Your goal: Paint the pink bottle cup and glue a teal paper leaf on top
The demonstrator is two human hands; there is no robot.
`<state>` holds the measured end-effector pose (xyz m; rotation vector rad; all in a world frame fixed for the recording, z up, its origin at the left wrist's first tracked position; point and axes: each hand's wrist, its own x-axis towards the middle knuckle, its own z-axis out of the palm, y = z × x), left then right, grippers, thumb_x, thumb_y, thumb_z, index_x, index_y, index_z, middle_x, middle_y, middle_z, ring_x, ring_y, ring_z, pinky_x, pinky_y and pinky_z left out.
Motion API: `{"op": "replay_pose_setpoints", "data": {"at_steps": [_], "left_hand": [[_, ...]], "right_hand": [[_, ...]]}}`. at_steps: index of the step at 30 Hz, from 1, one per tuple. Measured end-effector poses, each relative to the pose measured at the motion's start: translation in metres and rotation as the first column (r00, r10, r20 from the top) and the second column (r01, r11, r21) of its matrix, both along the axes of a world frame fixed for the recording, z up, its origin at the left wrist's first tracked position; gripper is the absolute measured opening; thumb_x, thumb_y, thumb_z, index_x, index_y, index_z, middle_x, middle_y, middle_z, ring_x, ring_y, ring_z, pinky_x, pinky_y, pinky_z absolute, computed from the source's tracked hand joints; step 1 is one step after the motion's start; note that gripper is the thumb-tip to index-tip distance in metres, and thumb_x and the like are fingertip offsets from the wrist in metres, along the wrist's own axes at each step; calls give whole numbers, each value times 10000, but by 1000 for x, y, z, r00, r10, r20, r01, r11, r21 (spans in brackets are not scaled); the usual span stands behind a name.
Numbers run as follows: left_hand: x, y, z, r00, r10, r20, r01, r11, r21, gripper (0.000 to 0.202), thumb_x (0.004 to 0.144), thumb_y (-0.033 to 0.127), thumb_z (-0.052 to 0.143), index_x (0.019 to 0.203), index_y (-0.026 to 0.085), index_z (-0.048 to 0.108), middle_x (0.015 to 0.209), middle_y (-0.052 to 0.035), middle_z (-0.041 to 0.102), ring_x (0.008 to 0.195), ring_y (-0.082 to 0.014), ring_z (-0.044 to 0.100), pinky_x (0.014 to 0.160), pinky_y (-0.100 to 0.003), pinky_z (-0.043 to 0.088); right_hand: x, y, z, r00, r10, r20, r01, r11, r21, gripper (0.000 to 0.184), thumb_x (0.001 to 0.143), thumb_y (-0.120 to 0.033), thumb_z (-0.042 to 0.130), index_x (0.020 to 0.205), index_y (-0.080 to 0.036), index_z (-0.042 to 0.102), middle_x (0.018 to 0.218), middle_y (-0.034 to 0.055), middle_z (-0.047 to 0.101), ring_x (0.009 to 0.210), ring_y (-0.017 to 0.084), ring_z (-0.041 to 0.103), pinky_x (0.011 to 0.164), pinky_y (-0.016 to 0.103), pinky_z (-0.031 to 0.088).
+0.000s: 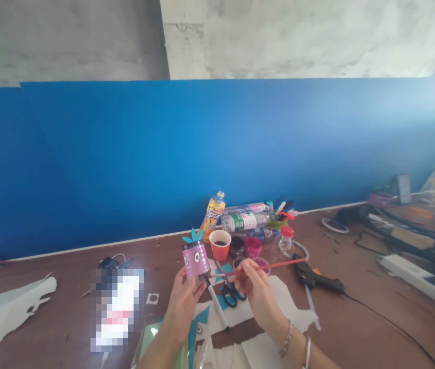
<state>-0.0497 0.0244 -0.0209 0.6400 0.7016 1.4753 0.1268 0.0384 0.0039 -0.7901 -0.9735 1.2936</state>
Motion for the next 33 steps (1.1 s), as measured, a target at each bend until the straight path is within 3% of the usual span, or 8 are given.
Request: {"op": "replay_pose_setpoints", "data": {"at_steps": [12, 20, 27, 33], "left_hand": [[1, -4, 7, 1000, -23, 2, 22, 1000, 10, 402, 774, 393, 667, 1128, 238, 554, 1104, -81, 668, 1059, -246, 609, 1029, -461, 346], [1, -3, 2, 999, -12, 29, 12, 1000, 9, 394, 771, 355, 679, 1120, 232, 543, 1058, -68, 673, 993, -231, 624, 1014, -465, 351], [0, -3, 5, 1000, -19, 13, 19, 1000, 15, 399, 791, 371, 650, 1142, 225, 532, 1102, -87, 664, 1059, -251, 604, 1023, -467, 345], [1, 0, 1, 1000, 10, 18, -10, 1000, 5, 417, 768, 360, 677, 1133, 224, 526, 1051, -74, 674, 976, -226, 628, 1014, -475, 356]], "right_hand": [[2, 1, 1, 999, -49, -9, 48, 998, -32, 281, 823, -472, 572, 683, -231, 534, 562, 17, 643, 463, 146, 498, 420, 246, 334], [-1, 0, -1, 1000, 7, -20, -8, 1000, -25, 256, 813, -458, 600, 699, -235, 548, 576, 13, 646, 459, 143, 493, 414, 245, 316], [2, 3, -1, 998, -53, -28, 52, 998, -38, 274, 811, -476, 594, 679, -238, 560, 563, 19, 646, 459, 146, 488, 418, 250, 315], [-2, 0, 0, 1000, -1, -10, 0, 1000, -22, 271, 810, -462, 606, 696, -223, 546, 574, 16, 646, 468, 142, 496, 423, 240, 321]]}}
